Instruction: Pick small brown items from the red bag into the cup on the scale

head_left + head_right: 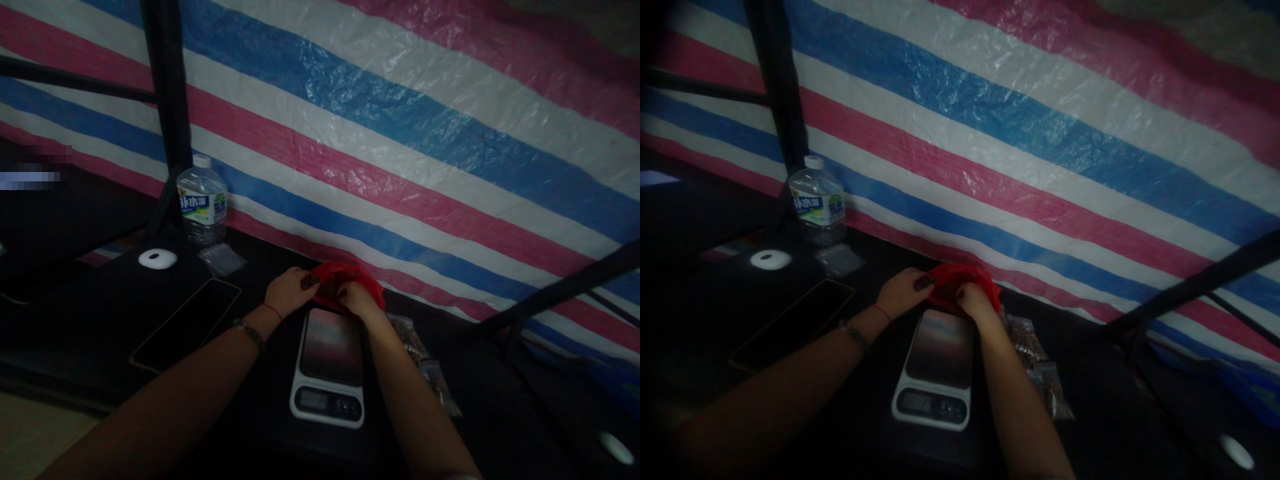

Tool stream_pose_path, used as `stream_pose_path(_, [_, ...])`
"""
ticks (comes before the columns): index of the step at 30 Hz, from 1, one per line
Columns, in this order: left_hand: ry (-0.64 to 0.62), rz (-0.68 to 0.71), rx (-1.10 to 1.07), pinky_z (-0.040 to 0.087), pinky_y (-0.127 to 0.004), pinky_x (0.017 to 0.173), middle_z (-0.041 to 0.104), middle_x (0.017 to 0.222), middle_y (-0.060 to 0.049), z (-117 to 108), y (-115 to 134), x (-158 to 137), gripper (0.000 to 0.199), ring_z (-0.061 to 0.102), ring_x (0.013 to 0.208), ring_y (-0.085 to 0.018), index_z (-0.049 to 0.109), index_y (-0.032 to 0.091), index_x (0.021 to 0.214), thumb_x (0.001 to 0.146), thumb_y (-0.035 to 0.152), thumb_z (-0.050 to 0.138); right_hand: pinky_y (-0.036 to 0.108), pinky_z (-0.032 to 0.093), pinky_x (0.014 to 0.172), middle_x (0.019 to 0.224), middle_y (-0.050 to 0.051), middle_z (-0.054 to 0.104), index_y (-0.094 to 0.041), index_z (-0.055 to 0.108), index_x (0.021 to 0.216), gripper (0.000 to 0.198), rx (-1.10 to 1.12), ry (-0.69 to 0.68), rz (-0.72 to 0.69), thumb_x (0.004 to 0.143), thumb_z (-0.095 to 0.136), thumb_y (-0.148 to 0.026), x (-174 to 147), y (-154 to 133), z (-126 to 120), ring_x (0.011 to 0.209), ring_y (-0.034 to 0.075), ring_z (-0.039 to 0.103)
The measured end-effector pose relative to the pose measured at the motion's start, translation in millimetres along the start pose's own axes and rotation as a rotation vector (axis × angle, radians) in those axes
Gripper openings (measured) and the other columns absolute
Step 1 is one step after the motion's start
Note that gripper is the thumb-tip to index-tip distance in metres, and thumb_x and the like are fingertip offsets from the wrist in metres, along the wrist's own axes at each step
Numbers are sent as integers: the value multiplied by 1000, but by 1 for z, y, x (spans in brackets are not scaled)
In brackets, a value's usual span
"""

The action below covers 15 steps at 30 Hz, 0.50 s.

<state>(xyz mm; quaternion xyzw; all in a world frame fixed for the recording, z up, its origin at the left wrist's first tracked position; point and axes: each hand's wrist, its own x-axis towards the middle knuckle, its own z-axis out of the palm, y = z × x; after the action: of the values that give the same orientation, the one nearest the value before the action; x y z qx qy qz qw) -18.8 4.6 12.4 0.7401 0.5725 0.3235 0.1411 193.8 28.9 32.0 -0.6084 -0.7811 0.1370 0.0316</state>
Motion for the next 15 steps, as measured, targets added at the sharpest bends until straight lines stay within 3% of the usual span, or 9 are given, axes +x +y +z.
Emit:
stream_pose_path(6, [-8,15,5,47,-27,86,66,102,-5,0,0,0,39,62,94,-19,68,23,98,83,54,48,22,40,60,78,6,73,-18,74,79,21,-53,13,-6,74,56,-10,-1,-1,3,69,15,65])
stream_pose_path(15, [-7,12,2,47,-27,86,66,100,-5,2,-1,1,38,62,94,-19,68,23,96,83,53,48,22,42,67,83,8,73,-15,74,81,20,-76,13,0,75,55,-11,-2,-1,3,75,16,66])
